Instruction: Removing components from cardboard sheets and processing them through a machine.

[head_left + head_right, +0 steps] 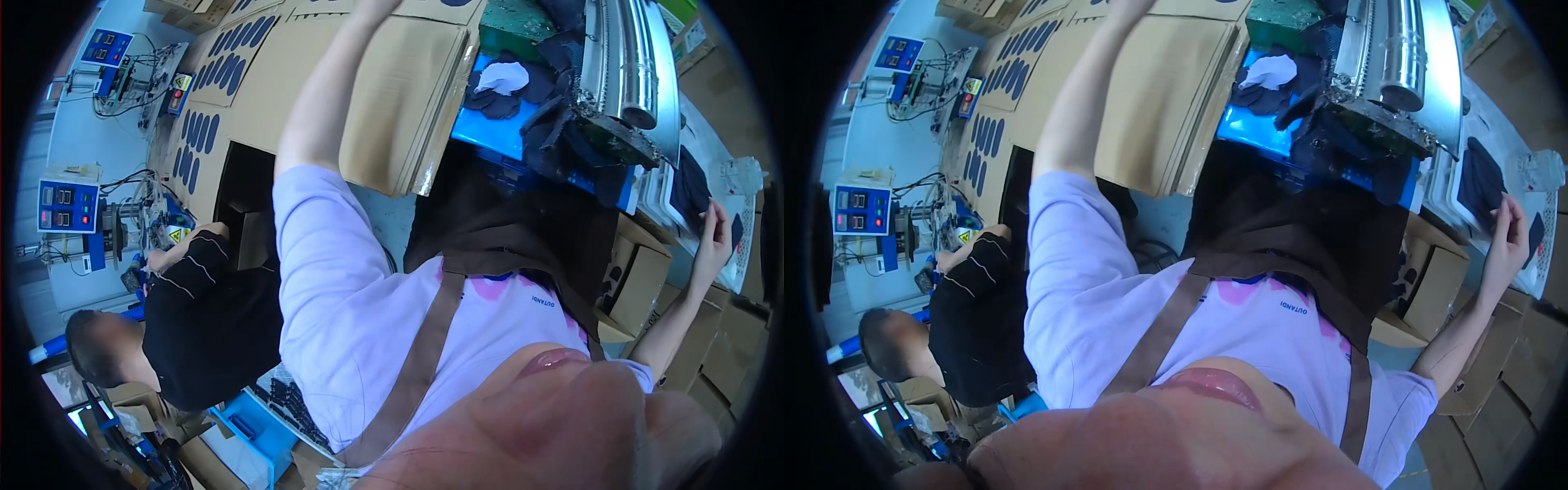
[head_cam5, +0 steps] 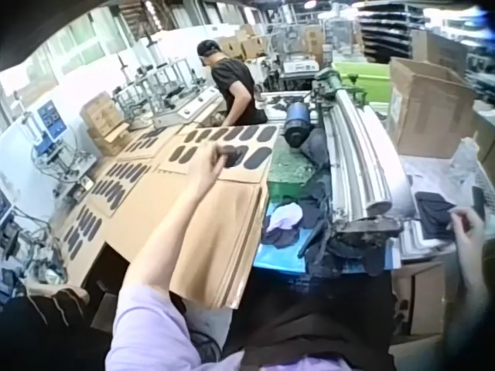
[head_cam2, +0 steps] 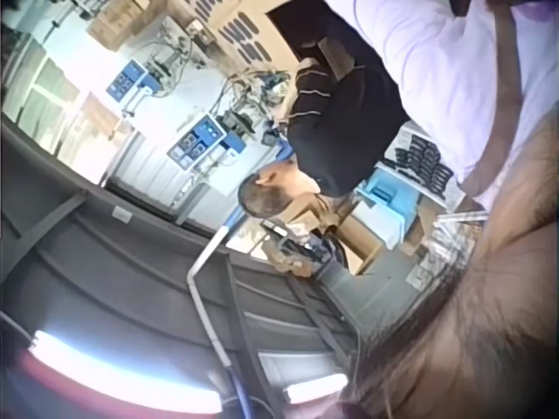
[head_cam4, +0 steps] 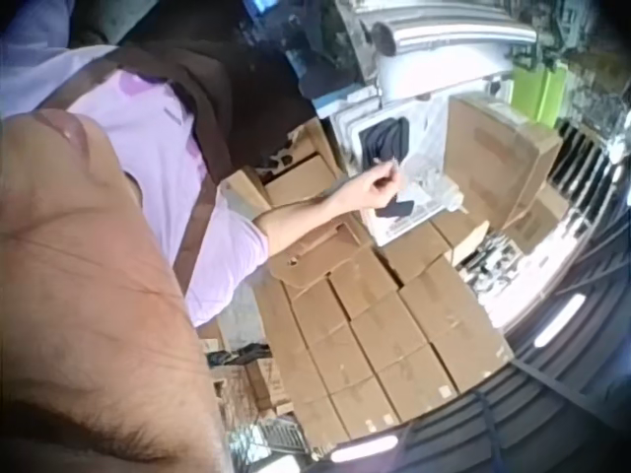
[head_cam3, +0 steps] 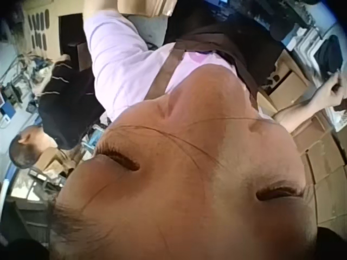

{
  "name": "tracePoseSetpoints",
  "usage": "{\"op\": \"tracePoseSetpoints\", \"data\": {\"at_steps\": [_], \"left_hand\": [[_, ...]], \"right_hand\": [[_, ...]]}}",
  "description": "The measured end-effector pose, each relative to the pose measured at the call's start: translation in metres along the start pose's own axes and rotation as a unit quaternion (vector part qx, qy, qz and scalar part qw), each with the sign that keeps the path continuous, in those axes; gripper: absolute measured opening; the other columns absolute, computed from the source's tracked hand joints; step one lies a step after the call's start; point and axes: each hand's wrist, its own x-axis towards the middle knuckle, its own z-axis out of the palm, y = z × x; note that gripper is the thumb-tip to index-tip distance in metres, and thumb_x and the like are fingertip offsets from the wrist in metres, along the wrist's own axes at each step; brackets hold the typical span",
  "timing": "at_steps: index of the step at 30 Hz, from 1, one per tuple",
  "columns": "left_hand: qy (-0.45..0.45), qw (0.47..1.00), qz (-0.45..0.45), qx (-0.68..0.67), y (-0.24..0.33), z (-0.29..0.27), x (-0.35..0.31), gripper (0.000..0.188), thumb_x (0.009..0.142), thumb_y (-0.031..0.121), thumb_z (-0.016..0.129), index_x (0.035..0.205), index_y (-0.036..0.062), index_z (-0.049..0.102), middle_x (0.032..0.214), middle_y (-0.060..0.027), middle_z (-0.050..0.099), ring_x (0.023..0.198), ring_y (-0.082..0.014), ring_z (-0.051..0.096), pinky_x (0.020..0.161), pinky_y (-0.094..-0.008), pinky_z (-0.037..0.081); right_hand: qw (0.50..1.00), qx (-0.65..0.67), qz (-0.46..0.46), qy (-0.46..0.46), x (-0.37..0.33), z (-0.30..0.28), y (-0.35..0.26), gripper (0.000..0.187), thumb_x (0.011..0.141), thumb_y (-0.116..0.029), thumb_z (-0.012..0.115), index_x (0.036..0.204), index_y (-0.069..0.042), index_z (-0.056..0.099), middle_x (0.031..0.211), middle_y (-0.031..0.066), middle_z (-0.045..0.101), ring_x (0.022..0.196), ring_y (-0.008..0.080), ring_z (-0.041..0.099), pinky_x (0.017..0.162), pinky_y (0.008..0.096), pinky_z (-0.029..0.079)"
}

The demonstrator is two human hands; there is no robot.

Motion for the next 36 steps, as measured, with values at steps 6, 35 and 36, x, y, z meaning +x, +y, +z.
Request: {"op": "tracePoseSetpoints", "data": {"at_steps": [6, 35, 36], "left_hand": [[-0.092, 0.993, -0.051, -0.055, -0.008, 0.009, -0.094, 0.014, 0.086, 0.005, 0.065, 0.098, 0.0054, 0.059, 0.100, -0.0117, 0.061, 0.084, -0.0255, 0.066, 0.069, -0.0379, 0.053], [-0.157, 0.970, -0.165, 0.083, 0.006, -0.017, -0.147, 0.024, 0.085, 0.005, 0.053, 0.107, 0.0041, 0.061, 0.107, -0.0191, 0.062, 0.097, -0.0365, 0.062, 0.081, -0.0448, 0.051], [-0.167, 0.968, -0.176, 0.071, 0.006, -0.013, -0.145, 0.025, 0.084, 0.004, 0.052, 0.107, 0.0039, 0.061, 0.107, -0.0201, 0.062, 0.098, -0.0380, 0.062, 0.082, -0.0464, 0.051]], "right_hand": [[1.000, -0.010, -0.001, -0.001, -0.015, 0.015, -0.004, 0.023, 0.101, -0.013, 0.057, 0.119, 0.000, 0.065, 0.099, 0.0008, 0.063, 0.089, 0.0060, 0.057, 0.081, 0.0202, 0.045], [0.929, -0.293, 0.020, -0.223, 0.149, 0.017, 0.113, 0.041, 0.092, -0.033, 0.064, 0.113, 0.002, 0.064, 0.109, 0.0227, 0.067, 0.102, 0.0328, 0.065, 0.088, 0.0391, 0.050], [0.920, -0.295, 0.046, -0.255, 0.166, 0.008, 0.145, 0.044, 0.092, -0.035, 0.064, 0.114, 0.002, 0.064, 0.111, 0.0236, 0.066, 0.104, 0.0329, 0.064, 0.090, 0.0394, 0.050]]}}
